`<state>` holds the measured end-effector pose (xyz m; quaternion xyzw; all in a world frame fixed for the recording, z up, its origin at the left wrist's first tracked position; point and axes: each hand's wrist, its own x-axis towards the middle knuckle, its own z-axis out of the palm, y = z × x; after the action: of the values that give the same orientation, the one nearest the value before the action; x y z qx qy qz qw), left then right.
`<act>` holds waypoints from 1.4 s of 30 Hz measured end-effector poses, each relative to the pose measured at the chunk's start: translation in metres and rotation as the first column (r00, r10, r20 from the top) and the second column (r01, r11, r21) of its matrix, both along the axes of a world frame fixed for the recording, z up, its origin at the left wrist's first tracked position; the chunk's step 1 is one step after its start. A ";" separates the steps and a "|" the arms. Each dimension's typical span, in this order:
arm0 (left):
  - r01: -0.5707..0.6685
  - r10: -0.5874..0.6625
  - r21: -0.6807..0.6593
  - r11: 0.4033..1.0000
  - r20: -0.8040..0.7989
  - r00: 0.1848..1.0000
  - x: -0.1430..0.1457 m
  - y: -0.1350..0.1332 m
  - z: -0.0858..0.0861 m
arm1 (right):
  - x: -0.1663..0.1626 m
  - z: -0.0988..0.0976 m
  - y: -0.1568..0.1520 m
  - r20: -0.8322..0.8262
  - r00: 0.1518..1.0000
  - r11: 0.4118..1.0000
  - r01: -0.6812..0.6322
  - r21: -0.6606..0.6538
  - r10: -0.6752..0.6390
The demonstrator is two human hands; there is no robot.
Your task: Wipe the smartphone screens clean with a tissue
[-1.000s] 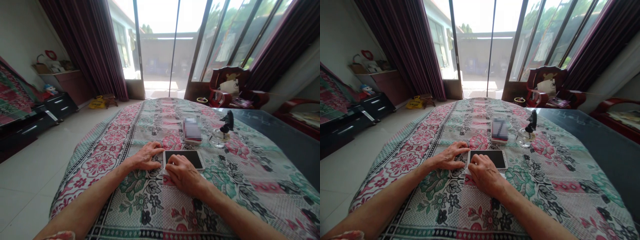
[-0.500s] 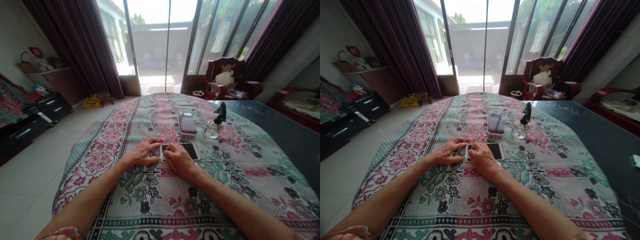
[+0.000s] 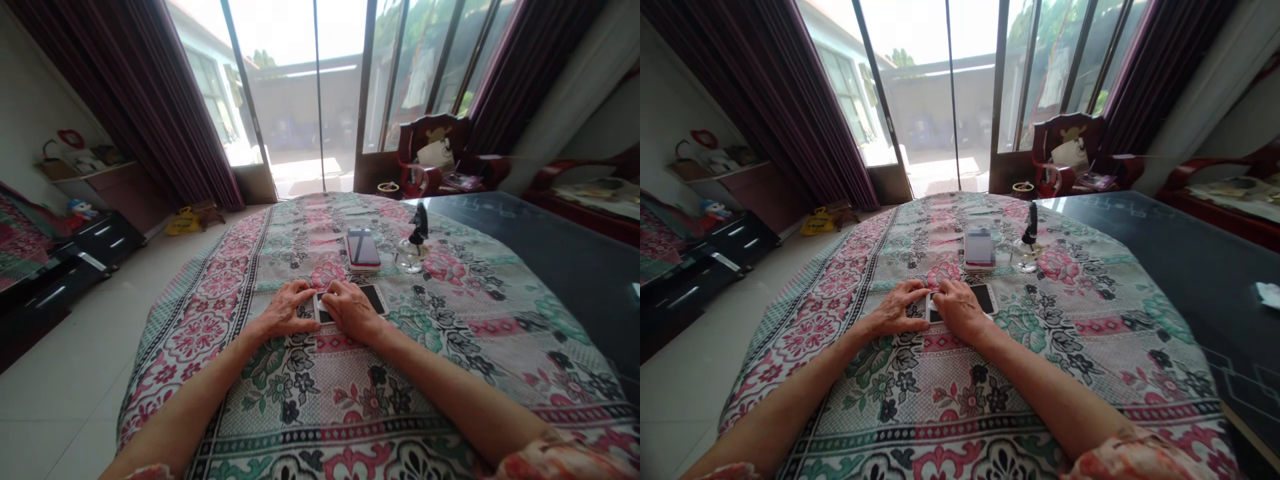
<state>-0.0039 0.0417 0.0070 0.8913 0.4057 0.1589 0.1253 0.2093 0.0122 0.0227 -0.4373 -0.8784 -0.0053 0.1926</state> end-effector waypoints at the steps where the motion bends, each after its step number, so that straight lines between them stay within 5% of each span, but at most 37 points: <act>1: -0.010 0.010 -0.002 1.000 0.001 1.000 0.001 0.000 0.000 | -0.001 0.000 0.003 0.006 1.000 1.000 0.011 -0.002 -0.011; 11: -0.056 0.056 -0.028 0.998 0.005 0.998 0.006 0.000 0.005 | -0.015 0.000 0.011 0.044 0.988 0.989 0.147 0.016 -0.147; 23: -0.019 0.018 -0.012 1.000 -0.064 0.998 0.013 -0.004 0.019 | -0.001 0.004 -0.037 0.001 0.997 0.997 0.076 -0.032 -0.076; 37: -0.011 0.011 -0.008 1.000 0.010 1.000 0.012 0.002 0.010 | -0.031 -0.003 0.001 0.019 0.973 0.973 0.231 -0.025 -0.230; 42: -0.024 0.024 0.000 1.000 0.032 0.999 0.013 0.001 0.011 | -0.011 0.002 0.002 0.049 0.931 0.930 0.364 -0.039 -0.362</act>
<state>0.0094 0.0423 0.0181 0.8838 0.4141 0.1749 0.1298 0.1981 0.0144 0.0251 -0.5965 -0.7860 -0.0289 0.1597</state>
